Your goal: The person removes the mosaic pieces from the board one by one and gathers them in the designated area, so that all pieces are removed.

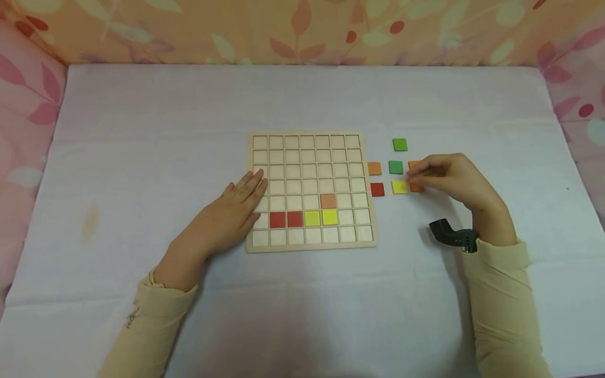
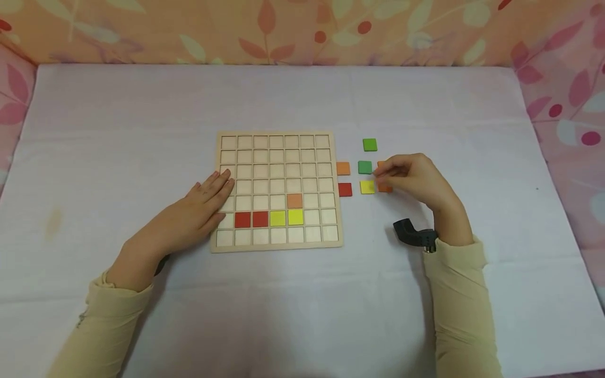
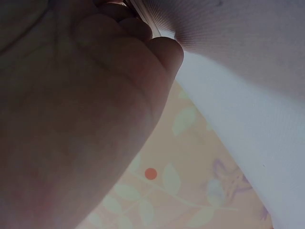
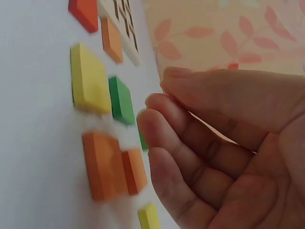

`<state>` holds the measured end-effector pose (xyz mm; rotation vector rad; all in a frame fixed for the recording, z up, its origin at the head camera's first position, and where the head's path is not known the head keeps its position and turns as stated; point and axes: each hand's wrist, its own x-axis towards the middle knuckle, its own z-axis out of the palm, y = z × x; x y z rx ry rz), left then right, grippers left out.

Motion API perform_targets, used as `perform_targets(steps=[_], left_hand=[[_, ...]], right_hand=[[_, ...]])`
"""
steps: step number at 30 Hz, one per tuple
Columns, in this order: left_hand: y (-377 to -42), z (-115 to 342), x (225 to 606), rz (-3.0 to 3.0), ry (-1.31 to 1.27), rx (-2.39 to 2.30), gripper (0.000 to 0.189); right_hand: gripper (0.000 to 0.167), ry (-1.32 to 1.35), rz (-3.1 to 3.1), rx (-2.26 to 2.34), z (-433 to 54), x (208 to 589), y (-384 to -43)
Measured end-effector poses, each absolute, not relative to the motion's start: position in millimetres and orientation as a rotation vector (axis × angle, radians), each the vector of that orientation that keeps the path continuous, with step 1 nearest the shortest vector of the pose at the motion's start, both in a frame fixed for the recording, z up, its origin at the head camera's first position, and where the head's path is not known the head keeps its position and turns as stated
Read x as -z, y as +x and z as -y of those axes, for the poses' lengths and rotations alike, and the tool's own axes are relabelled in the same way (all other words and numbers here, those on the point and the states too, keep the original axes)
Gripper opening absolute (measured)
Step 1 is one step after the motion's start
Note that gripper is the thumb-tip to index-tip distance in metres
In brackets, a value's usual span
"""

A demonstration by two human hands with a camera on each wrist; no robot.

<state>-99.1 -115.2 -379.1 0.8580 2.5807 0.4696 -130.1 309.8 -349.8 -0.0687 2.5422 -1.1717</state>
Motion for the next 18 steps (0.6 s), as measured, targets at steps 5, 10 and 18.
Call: perform_targets(steps=[5,10,18], left_hand=[[-99,116,379,-2.577,0.862,-0.471,0.062],[-98,116,379,-2.578,0.857,-0.468,0.062],[-98,115,377,-2.571,0.849,-0.485,0.062]], right_hand=[[0.022,-0.072,-2.436,1.255,-297,351,-128],[0.021,-0.115,-2.407,1.289,-286,352,-126],[0.019,-0.231,-2.35,1.334,-270,354,-125]])
